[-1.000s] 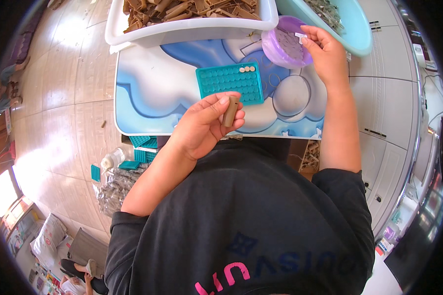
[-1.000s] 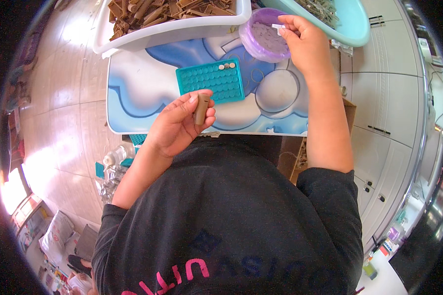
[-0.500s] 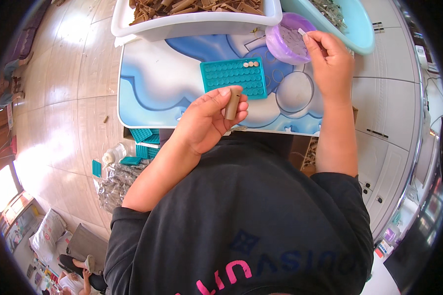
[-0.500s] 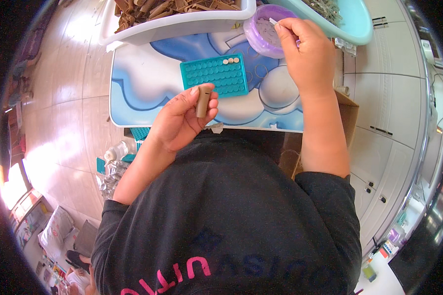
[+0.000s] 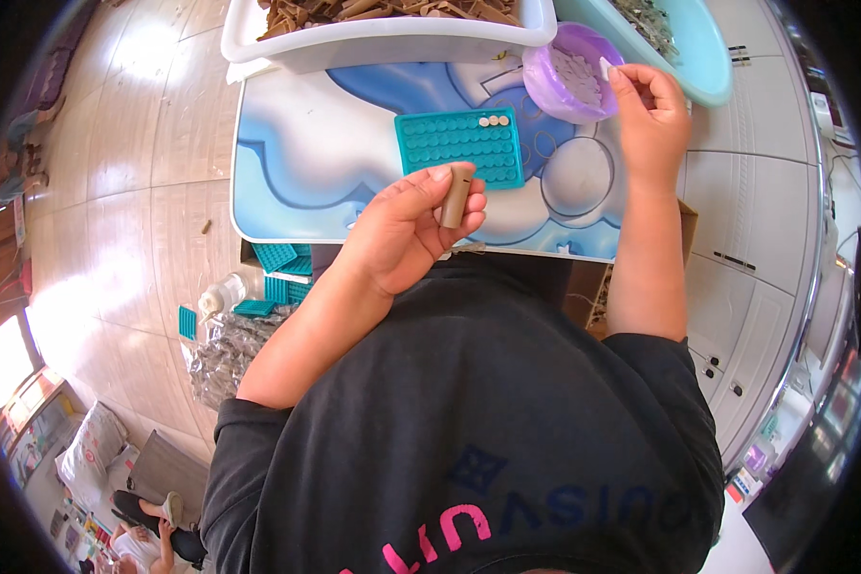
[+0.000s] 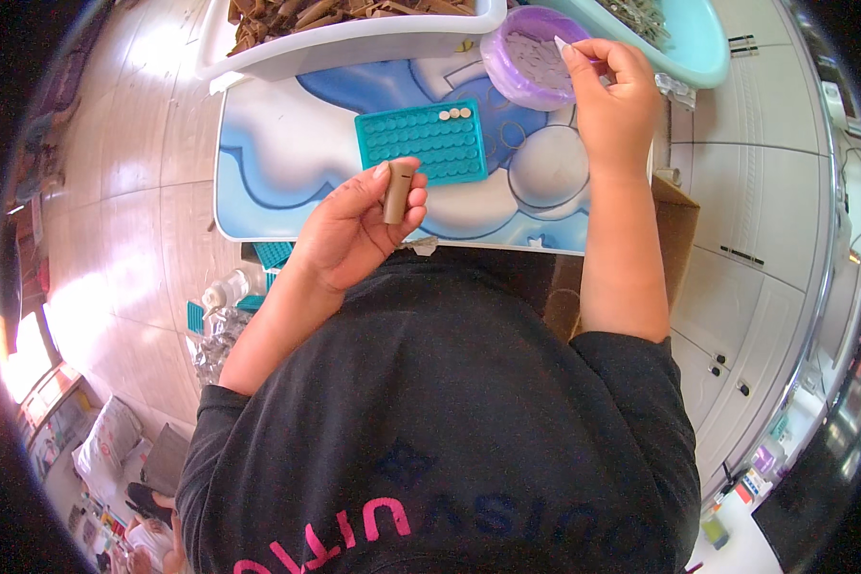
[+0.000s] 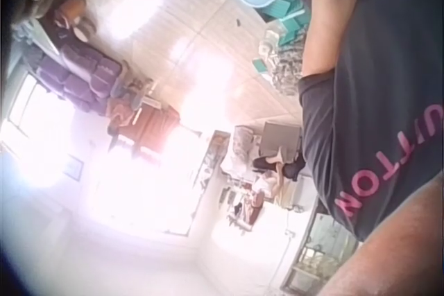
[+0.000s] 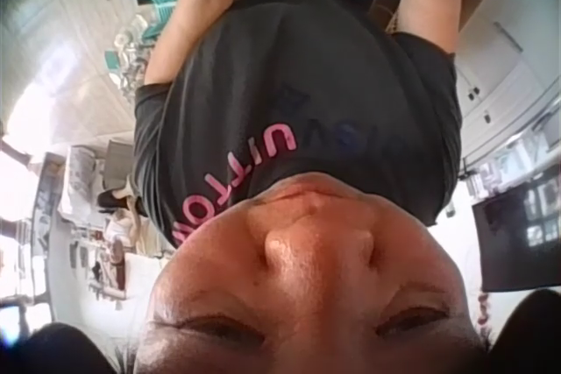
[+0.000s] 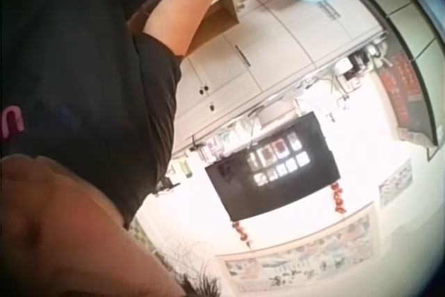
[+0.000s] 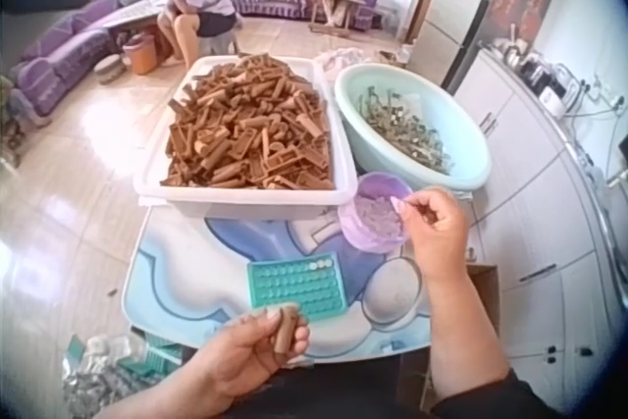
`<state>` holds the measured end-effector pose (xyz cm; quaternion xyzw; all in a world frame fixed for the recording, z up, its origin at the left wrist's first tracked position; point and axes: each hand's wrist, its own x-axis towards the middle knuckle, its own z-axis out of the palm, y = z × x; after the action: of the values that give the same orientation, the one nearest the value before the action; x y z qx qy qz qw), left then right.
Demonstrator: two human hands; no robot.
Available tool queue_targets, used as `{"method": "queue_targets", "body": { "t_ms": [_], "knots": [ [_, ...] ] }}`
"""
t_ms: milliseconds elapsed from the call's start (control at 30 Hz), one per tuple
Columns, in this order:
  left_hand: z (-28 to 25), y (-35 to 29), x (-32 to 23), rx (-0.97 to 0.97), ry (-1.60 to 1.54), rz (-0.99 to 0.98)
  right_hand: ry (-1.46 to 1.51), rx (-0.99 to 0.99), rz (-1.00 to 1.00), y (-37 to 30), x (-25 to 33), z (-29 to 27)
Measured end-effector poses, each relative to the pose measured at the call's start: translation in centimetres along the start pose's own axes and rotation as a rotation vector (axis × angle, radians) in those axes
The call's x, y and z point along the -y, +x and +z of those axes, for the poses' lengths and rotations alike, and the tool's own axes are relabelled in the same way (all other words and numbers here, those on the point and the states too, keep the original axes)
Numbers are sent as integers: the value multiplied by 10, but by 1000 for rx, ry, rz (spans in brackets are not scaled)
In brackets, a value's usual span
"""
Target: The person assembles small cylindrical components into a brown plastic sleeve by hand.
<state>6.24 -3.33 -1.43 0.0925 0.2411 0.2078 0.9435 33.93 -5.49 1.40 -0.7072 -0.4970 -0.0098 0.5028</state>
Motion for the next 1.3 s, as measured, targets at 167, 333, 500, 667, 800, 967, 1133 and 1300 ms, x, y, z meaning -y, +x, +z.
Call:
{"method": "queue_targets", "body": {
  "t_ms": [167,333,500,667,800,967,1133,1300],
  "knots": [
    [-1,1,0,-25,-5,27,125,44,232,-7,3,1],
    [2,1,3,-65,20,112,110,21,220,-18,29,0],
    [1,2,-1,-47,25,56,133,365,-266,-53,74,8],
    [4,0,1,0,52,50,30,453,-435,-66,83,16],
    [3,-1,1,21,53,43,-10,477,-473,-69,83,16],
    [13,-1,5,-104,136,76,-97,480,-540,-74,88,16],
    [11,-1,5,-119,165,108,-28,489,-375,-76,89,15],
    [15,-4,5,-132,178,105,-3,510,-380,-78,84,13]
  ]
}}
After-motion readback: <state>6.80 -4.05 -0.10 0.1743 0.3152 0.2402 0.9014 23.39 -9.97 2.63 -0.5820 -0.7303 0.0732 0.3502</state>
